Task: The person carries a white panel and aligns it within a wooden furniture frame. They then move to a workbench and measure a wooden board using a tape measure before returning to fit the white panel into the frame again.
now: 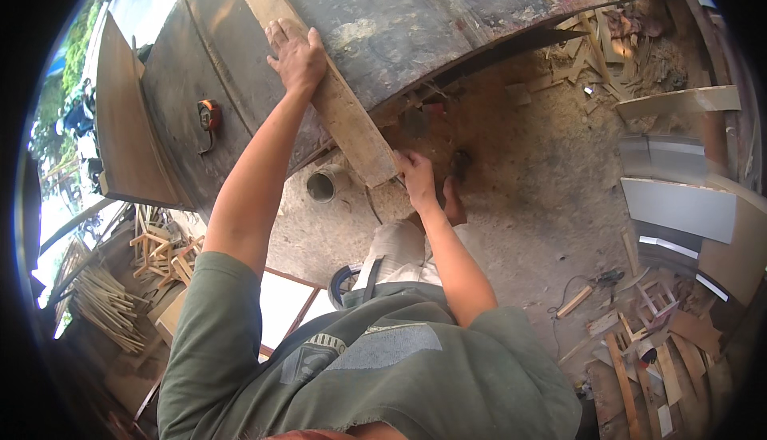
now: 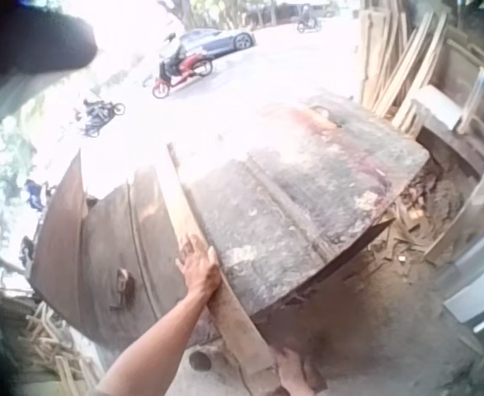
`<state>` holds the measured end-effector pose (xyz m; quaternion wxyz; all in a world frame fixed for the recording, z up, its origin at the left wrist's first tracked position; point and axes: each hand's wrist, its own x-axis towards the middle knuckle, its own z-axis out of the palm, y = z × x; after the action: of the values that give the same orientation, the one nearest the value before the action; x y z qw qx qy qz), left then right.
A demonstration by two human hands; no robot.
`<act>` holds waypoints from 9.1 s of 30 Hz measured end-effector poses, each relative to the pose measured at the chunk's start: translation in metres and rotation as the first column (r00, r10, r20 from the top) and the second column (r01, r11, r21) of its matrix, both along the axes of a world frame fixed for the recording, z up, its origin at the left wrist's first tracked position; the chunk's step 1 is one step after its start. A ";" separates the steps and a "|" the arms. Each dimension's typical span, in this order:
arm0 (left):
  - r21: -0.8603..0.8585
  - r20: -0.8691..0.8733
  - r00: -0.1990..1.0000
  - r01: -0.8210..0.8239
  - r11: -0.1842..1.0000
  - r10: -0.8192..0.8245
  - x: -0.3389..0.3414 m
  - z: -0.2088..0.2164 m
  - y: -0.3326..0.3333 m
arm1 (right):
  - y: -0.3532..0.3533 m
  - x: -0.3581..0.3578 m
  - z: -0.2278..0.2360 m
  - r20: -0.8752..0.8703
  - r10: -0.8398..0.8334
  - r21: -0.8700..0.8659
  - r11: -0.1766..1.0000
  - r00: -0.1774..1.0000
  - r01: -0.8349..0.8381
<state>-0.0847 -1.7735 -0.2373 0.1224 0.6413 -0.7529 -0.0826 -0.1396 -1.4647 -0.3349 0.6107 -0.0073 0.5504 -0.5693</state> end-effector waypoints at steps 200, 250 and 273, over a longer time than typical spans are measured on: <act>-0.049 -0.131 -0.882 -0.449 -0.892 0.452 0.955 0.026 1.000 | 0.341 1.241 0.197 -0.907 -0.418 0.416 -0.865 0.058 0.279; -0.172 -0.191 0.661 0.705 0.688 -0.725 0.591 0.025 0.276 | 0.565 1.027 0.233 -0.862 -0.075 0.450 0.343 0.502 0.824; -0.190 0.142 0.071 0.981 0.044 -0.987 0.584 -0.027 0.496 | 0.526 1.154 0.191 -0.829 -0.298 0.531 -0.150 0.473 0.834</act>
<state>0.4989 -1.2775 -0.2642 0.1185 -0.0654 -0.9888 -0.0625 1.0142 -0.9388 -0.1437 -0.0075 0.4902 0.8190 -0.2983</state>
